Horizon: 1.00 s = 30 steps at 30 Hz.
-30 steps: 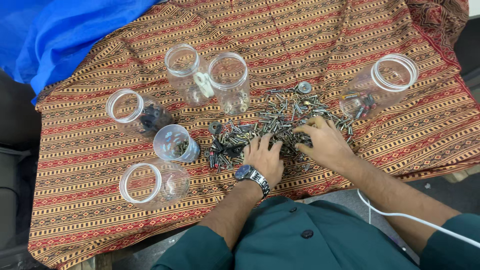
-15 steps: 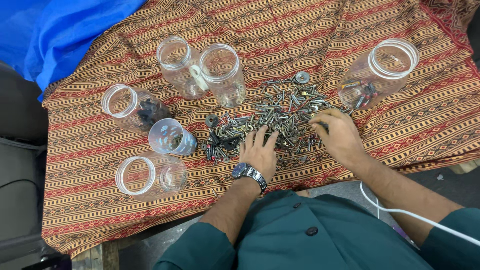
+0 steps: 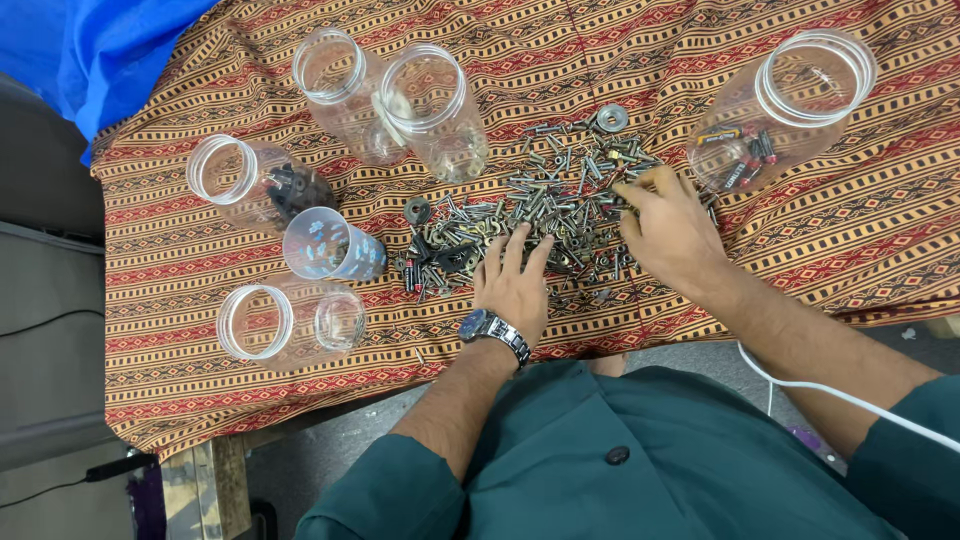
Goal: The person sits on the floor in front of a cloth with a large pile of screws, bolts, washers and other small hardware pieces. They pick pieces one at a time or in small handfuls, sort them by type, and place them into clear plastic jars and a small cup arranged around the pile.
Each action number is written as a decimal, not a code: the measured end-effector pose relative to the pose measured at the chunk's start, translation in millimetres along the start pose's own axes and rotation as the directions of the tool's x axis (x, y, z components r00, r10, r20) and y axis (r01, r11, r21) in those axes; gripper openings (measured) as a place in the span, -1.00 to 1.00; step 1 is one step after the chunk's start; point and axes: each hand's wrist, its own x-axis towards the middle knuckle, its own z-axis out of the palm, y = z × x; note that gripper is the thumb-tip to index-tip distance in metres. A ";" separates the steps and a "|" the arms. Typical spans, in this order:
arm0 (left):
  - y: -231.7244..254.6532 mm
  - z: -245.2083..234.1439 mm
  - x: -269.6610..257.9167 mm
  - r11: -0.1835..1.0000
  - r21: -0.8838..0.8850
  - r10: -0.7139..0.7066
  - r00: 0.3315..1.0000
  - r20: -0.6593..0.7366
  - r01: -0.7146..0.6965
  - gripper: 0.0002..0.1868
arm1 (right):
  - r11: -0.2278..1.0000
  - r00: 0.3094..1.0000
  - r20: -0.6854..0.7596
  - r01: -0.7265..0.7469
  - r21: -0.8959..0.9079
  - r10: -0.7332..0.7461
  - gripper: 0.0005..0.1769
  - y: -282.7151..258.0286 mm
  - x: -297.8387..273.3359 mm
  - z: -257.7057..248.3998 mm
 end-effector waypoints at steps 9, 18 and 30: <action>7.2 6.8 1.9 0.998 0.029 -0.047 0.998 -0.046 0.048 -0.39 | 0.991 0.996 -0.091 0.018 0.133 -0.006 -0.75 12.4 -5.2 -1.5; 7.1 6.0 0.6 0.999 0.028 -0.036 0.999 -0.038 0.038 -0.35 | 0.995 0.998 -0.062 -0.014 0.099 0.020 -0.78 9.6 -0.9 -4.5; -0.7 0.1 -2.1 1.000 -0.022 0.009 0.999 -0.049 -0.010 -0.37 | 0.984 0.993 0.027 0.114 0.137 -0.119 -0.70 -29.5 41.9 7.8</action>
